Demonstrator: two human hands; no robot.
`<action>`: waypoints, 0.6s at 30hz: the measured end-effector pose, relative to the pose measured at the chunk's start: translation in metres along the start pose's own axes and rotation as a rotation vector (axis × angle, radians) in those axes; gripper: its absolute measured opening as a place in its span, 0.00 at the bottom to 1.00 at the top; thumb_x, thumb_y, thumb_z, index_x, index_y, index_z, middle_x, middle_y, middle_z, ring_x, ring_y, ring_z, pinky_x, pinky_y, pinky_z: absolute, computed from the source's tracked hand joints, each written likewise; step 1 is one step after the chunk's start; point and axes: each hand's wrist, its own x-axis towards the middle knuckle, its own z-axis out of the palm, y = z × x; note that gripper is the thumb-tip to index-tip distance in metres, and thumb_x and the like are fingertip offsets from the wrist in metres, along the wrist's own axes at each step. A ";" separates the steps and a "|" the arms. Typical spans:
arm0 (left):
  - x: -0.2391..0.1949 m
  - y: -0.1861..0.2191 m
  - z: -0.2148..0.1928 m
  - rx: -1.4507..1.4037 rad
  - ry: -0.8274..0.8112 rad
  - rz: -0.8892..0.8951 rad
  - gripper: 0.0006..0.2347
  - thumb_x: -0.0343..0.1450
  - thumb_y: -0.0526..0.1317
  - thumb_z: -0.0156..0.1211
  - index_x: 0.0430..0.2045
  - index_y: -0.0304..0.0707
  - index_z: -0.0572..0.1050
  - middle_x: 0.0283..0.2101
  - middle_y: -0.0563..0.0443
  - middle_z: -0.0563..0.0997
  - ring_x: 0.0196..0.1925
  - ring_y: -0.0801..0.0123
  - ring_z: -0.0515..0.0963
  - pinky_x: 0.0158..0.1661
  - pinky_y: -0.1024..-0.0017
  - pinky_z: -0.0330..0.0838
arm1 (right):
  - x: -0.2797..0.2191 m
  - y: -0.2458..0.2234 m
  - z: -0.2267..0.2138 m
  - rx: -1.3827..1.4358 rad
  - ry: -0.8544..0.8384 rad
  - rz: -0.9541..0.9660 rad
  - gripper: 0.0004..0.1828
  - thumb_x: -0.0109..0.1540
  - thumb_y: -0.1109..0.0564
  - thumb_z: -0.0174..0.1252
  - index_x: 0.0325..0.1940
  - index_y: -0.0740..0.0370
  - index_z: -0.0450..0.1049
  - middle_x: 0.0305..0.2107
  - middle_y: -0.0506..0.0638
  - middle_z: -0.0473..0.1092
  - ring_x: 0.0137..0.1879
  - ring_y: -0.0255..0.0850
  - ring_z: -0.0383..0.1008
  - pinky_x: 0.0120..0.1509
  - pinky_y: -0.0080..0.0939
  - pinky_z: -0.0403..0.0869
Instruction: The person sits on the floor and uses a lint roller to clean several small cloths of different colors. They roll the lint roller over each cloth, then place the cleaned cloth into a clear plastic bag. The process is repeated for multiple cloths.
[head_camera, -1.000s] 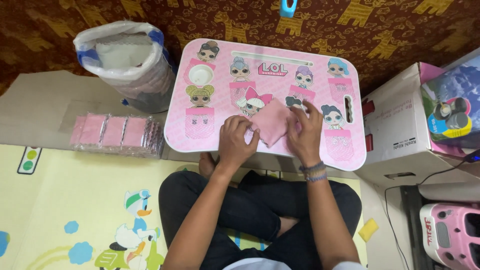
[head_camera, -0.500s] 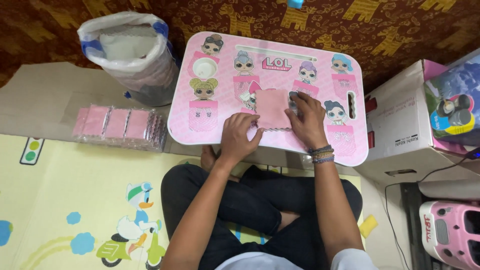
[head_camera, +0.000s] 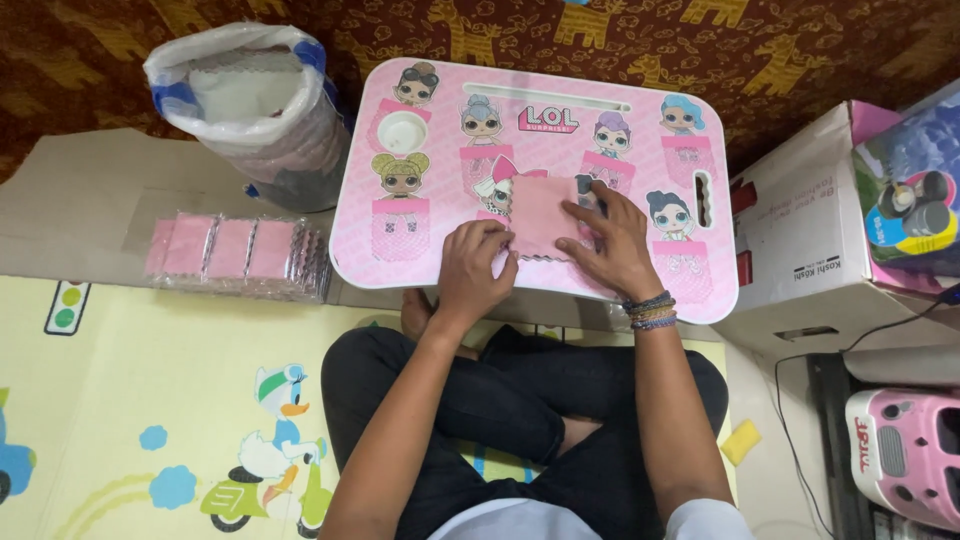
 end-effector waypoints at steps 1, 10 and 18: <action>0.002 0.006 -0.006 0.000 -0.002 0.001 0.10 0.69 0.40 0.62 0.41 0.40 0.80 0.45 0.49 0.78 0.55 0.54 0.76 0.54 0.53 0.68 | 0.001 -0.001 -0.002 0.001 0.001 0.002 0.30 0.60 0.29 0.61 0.63 0.36 0.75 0.69 0.61 0.59 0.75 0.63 0.56 0.75 0.67 0.50; 0.001 0.008 -0.009 0.016 -0.103 0.033 0.13 0.71 0.48 0.62 0.44 0.44 0.81 0.58 0.50 0.78 0.64 0.53 0.72 0.61 0.48 0.61 | 0.002 -0.009 -0.014 -0.005 -0.126 0.023 0.46 0.50 0.27 0.68 0.70 0.38 0.69 0.72 0.62 0.53 0.77 0.66 0.50 0.78 0.69 0.44; 0.000 0.010 -0.013 0.051 -0.216 0.161 0.10 0.73 0.44 0.57 0.46 0.56 0.82 0.59 0.61 0.80 0.68 0.54 0.70 0.66 0.46 0.55 | 0.000 -0.001 -0.012 0.093 -0.030 -0.034 0.24 0.66 0.36 0.55 0.65 0.39 0.74 0.70 0.62 0.59 0.75 0.64 0.56 0.76 0.68 0.50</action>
